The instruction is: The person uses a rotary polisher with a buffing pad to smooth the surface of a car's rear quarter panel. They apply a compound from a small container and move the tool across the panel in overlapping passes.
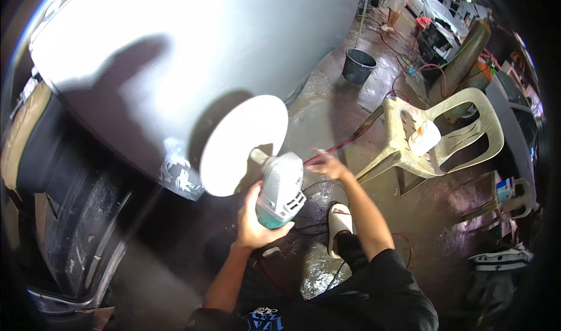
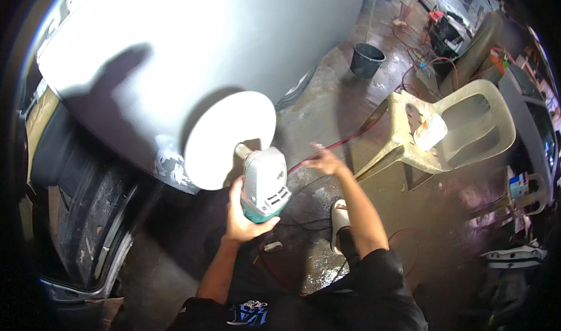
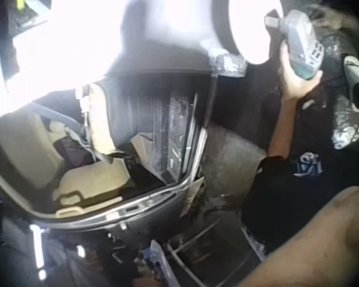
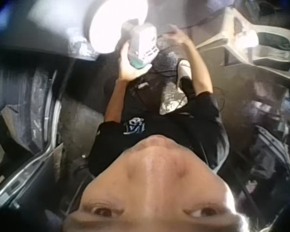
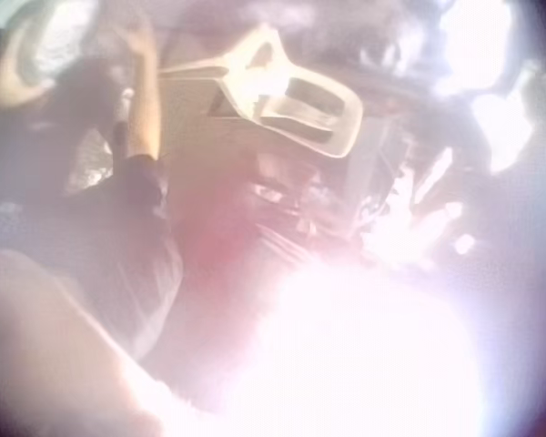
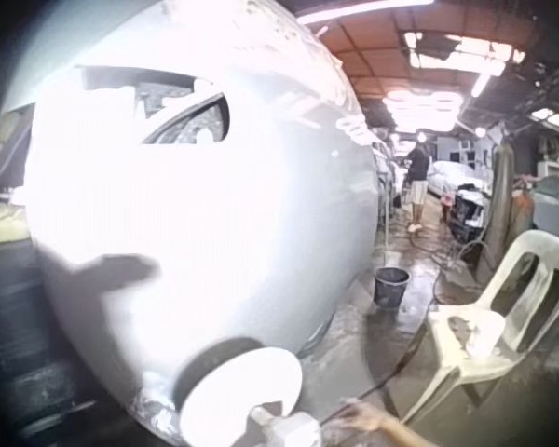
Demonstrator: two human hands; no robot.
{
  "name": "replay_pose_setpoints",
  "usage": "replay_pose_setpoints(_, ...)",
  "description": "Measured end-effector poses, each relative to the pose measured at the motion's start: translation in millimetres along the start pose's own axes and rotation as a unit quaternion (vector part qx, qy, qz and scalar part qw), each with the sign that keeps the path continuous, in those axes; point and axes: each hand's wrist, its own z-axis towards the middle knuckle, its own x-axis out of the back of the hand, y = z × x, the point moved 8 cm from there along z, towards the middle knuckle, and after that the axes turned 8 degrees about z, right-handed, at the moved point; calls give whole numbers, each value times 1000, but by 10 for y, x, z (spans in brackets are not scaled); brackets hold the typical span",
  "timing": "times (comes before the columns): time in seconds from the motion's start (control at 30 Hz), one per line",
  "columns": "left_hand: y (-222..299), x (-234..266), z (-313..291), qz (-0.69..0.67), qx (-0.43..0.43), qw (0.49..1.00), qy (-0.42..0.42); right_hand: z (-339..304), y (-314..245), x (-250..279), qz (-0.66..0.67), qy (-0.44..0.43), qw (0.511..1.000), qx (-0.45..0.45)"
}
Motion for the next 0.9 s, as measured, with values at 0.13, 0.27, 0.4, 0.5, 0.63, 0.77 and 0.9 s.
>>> replay_pose_setpoints(0.13, -128, -691, -385, -97, 70, 991, -63, -1128, 1195, 1728, -356, 22, 921, -154)
replay_pose_setpoints(0.27, -455, -971, -809, -140, 83, 983, -85, -2286, 1992, 2255, -9, 190, 893, -408)
replay_pose_setpoints(0.4, -636, -1265, -1129, -175, 183, 946, -204, -2854, 2385, 2692, 220, 421, 835, -279)
replay_pose_setpoints(0.5, -869, -1324, -1250, -144, 197, 938, -245, -2436, 2371, 2720, 361, 446, 811, -114)
replay_pose_setpoints(0.63, -1014, -1360, -1344, -127, 217, 941, -228, -2228, 2370, 3049, 444, 449, 775, -6)
replay_pose_setpoints(0.77, -1160, -1230, -1468, -116, 248, 938, -215, -2055, 2436, 2943, 529, 461, 711, 49)
replay_pose_setpoints(0.9, -1162, -1220, -1516, -117, 249, 937, -214, -2148, 2397, 3031, 516, 483, 707, 42)
